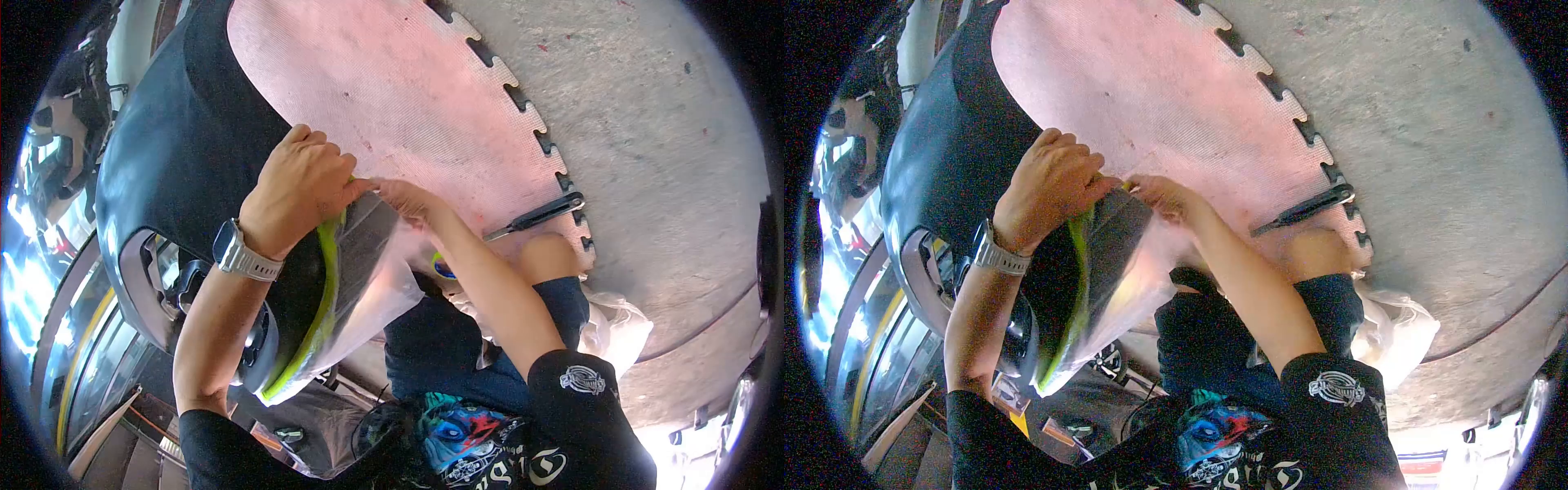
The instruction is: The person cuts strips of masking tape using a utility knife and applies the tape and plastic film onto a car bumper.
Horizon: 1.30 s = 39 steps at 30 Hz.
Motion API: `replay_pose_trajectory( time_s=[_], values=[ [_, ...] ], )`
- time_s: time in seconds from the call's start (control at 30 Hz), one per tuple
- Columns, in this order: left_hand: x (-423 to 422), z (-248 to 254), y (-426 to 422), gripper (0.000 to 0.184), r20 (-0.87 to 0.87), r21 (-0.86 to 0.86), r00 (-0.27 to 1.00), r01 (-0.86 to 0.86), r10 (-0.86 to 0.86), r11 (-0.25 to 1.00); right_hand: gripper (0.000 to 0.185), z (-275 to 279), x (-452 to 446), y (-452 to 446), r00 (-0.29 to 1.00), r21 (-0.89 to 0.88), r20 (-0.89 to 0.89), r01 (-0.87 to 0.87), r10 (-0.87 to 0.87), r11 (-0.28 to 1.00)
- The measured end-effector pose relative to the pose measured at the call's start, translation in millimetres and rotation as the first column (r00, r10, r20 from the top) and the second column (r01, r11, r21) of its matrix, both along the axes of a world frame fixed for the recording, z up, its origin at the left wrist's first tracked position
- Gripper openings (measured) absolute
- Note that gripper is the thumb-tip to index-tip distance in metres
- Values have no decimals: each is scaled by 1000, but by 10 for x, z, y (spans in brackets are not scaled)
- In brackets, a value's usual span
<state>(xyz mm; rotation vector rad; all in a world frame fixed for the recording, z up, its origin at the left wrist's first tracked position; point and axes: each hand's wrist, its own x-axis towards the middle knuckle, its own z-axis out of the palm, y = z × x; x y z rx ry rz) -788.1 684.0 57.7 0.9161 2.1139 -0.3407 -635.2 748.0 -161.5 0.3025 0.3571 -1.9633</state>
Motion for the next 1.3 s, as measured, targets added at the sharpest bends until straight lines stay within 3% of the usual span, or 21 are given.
replay_pose_trajectory(
  time_s=[0.03, 0.1, 0.13, 0.23, 0.57, 0.73, 1.3],
  values=[
    [7, -5, 17, 42, 4, 11, 1000, -10, 10, 1000, 39, 52, 24, -13, 1000, -4, 6, -1, 1, 1000],
    [29, -3, 32, 41, 21, 23, 1000, -17, 16, 1000, 40, 189, 93, -11, 979, -347, 203, 97, -26, 933],
    [49, -10, 34, 41, 34, 40, 999, -24, 22, 999, 40, 222, 99, -25, 973, -430, 231, 105, -3, 897],
    [93, -63, 18, 40, 43, 10, 999, -17, 17, 1000, 40, 225, 55, -123, 975, -509, 218, 77, 42, 857],
    [53, -62, 73, 37, 71, -40, 996, -50, 53, 998, 40, 345, 36, -336, 982, -541, 140, -33, 129, 840],
    [36, -59, 78, 33, 59, 29, 997, -56, 54, 998, 39, 336, 30, -484, 981, -561, 94, -89, 170, 823],
    [84, -57, 64, 35, 63, 2, 992, -112, 112, 994, 39, -38, -163, -1018, 924, -558, -204, -382, 324, 737]
  ],
)
